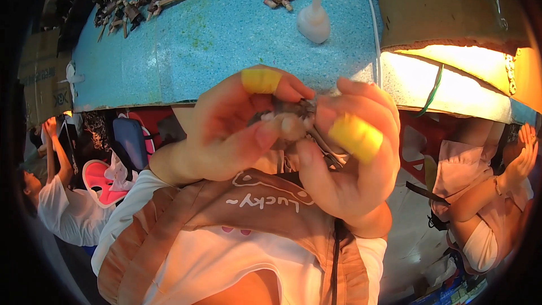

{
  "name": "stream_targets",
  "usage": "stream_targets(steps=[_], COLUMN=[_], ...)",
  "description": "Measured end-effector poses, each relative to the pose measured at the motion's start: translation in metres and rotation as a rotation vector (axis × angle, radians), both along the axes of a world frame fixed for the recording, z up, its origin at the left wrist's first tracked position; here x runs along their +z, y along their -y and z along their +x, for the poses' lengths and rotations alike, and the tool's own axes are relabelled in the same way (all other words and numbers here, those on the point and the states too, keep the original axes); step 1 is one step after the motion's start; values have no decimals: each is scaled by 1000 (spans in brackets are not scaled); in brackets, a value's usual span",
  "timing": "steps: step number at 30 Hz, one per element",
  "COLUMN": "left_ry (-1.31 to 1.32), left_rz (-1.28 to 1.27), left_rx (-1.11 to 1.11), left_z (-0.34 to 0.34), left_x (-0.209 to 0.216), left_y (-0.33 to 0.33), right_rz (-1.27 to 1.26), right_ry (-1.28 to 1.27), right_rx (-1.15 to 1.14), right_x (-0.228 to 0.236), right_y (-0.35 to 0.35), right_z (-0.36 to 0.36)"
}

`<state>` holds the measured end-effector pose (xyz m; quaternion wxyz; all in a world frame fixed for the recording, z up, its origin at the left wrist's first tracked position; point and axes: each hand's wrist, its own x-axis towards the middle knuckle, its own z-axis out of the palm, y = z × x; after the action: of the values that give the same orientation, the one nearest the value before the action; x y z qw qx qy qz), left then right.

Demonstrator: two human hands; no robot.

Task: The person applies glue from a bottle onto figurine components and attaches the pieces together by hand.

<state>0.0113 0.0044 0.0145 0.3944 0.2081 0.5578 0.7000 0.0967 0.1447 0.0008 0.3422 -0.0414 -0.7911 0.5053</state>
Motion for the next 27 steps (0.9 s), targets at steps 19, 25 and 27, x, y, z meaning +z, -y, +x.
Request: stream_targets(steps=[19, 25, 27], left_ry=[175, 252, 262], left_rz=[-29, -22, -24], left_rx=[-139, -110, -105], left_z=[-8, -6, -6], left_x=[11, 14, 16], left_y=[6, 6, 5], right_rz=[-283, -555, -484], right_ry=[190, 166, 121], right_rx=[307, 406, 396], right_x=[3, -5, -7], right_y=[-5, -7, -11], right_z=[10, 14, 13])
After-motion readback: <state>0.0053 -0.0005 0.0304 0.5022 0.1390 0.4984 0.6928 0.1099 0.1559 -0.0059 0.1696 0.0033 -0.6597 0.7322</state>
